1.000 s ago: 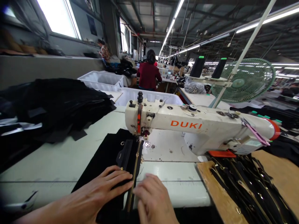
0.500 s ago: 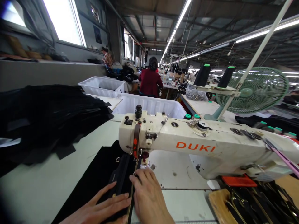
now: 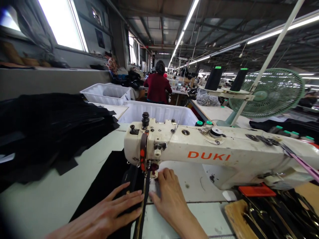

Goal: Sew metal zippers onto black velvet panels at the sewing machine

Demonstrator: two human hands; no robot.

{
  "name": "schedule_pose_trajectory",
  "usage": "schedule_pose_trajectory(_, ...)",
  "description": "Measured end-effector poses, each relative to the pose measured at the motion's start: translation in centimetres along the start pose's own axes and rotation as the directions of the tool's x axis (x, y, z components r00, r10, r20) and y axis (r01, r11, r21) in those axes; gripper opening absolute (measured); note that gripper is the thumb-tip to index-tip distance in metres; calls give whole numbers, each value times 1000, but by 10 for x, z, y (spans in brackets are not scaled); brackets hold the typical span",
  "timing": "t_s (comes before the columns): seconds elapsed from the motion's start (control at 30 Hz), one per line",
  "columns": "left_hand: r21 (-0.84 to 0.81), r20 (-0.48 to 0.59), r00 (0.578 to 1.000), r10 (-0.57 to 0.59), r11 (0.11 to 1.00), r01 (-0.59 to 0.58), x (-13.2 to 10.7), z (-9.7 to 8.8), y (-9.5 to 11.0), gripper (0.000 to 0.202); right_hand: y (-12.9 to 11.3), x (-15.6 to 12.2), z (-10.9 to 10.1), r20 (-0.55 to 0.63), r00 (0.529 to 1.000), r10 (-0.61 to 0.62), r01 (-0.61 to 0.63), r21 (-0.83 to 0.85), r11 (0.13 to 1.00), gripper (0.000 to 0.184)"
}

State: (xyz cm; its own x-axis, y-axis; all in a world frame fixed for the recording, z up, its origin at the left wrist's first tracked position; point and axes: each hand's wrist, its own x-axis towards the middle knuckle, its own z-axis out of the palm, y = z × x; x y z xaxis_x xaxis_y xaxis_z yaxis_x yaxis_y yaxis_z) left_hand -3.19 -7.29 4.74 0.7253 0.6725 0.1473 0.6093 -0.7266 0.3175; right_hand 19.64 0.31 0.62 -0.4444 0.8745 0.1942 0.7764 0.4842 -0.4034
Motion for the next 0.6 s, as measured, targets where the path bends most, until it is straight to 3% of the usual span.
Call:
schedule_pose_trajectory(0.17,-68,78,996,-43,997,48,-1,-2,2,73,-5,13,9,-13,999,-45,44,-55,998,23)
schedule_pose_trajectory(0.27,-100,109,992,-56,993,67,-3,3,-1,86,-7,9,9,17,997,-71,72,-50,996,40)
schedule_pose_trajectory(0.37,-101,82,995,-61,992,69,-4,6,-2,85,-4,4,10,34,996,-82,83,-47,995,55)
schedule_pose_trajectory(0.6,-134,74,997,-10,991,20,-1,5,-3,80,-14,10,21,-64,998,-28,20,-134,991,33)
